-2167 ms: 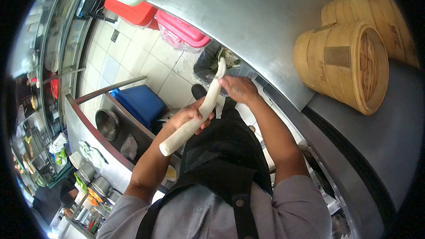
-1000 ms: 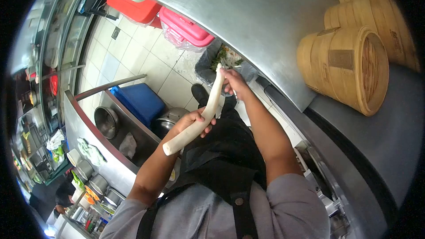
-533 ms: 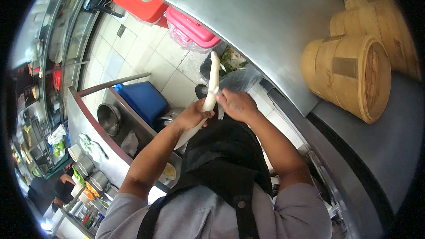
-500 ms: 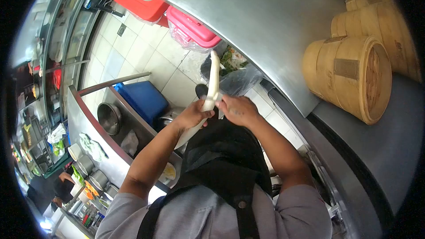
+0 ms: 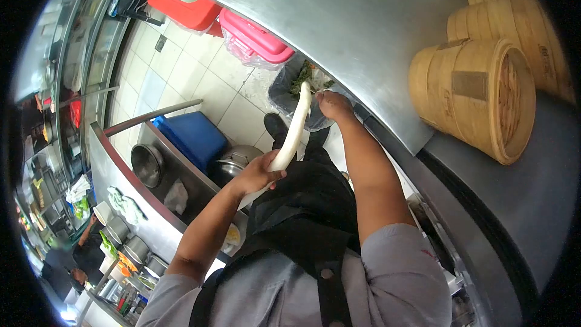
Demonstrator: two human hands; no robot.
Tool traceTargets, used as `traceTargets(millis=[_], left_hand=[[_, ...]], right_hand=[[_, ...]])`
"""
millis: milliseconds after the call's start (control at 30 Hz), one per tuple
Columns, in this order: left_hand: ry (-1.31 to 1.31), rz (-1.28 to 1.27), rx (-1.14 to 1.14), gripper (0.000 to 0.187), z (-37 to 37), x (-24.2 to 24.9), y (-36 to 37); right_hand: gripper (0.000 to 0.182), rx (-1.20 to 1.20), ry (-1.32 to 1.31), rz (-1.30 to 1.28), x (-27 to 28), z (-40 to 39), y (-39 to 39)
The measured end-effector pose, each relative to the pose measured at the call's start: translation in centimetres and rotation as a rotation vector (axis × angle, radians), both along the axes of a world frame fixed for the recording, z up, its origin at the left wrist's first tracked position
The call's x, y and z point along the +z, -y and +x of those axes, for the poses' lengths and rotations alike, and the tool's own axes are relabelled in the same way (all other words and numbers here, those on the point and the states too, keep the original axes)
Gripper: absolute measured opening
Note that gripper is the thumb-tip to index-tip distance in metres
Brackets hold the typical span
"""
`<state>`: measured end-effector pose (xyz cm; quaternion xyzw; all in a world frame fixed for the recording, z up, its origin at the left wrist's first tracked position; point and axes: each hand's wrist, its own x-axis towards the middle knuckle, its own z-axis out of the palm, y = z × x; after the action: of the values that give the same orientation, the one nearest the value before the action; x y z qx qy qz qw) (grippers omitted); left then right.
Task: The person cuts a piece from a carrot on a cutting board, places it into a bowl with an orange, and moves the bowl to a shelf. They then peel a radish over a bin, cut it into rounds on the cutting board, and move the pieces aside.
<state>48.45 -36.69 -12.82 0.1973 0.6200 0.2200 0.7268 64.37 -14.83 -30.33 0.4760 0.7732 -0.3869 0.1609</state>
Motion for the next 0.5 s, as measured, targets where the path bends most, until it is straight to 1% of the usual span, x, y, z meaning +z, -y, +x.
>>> traceTargets(millis=[67, 133, 200, 267, 300, 333, 367, 400, 467, 500], left_hand=[[0.044, -0.021, 0.022, 0.051, -0.3, 0.1, 0.3], [0.14, -0.133, 0.092, 0.052, -0.9, -0.5, -0.4], [0.158, -0.124, 0.117, 0.051, -1.4, -2.0, -0.8], [0.178, -0.084, 0.124, 0.047, -1.8, -2.6, -1.3], [0.15, -0.067, 0.129, 0.043, -1.9, -2.1, -1.8], [0.153, -0.068, 0.131, 0.043, -1.8, -2.3, -2.0], [0.158, -0.095, 0.137, 0.042, -1.8, -2.6, -2.3], [0.161, -0.123, 0.142, 0.041, -1.9, -2.7, -2.5], [0.176, -0.108, 0.158, 0.04, -2.0, -2.7, -2.6], [0.194, -0.092, 0.173, 0.04, -2.1, -2.6, -2.7]], right_hand=[[0.052, -0.042, -0.018, -0.028, -0.7, -0.2, 0.4], [0.054, -0.038, -0.009, -0.066, 1.8, -0.7, 1.6], [0.054, -0.067, -0.146, -0.115, 5.5, -0.4, 3.9], [0.05, 0.035, -0.195, -0.171, 10.1, -0.2, 6.3], [0.045, 0.095, -0.239, -0.185, 12.4, -0.2, 7.0], [0.041, 0.154, -0.284, -0.201, 13.8, -0.1, 7.5], [0.034, 0.172, -0.324, -0.184, 14.1, 0.1, 7.9], [0.034, 0.172, -0.326, -0.184, 14.4, 0.1, 7.5], [0.032, 0.248, -0.307, -0.144, 14.9, 0.0, 6.7], [0.033, 0.269, -0.345, -0.105, 14.6, 0.0, 6.5]])
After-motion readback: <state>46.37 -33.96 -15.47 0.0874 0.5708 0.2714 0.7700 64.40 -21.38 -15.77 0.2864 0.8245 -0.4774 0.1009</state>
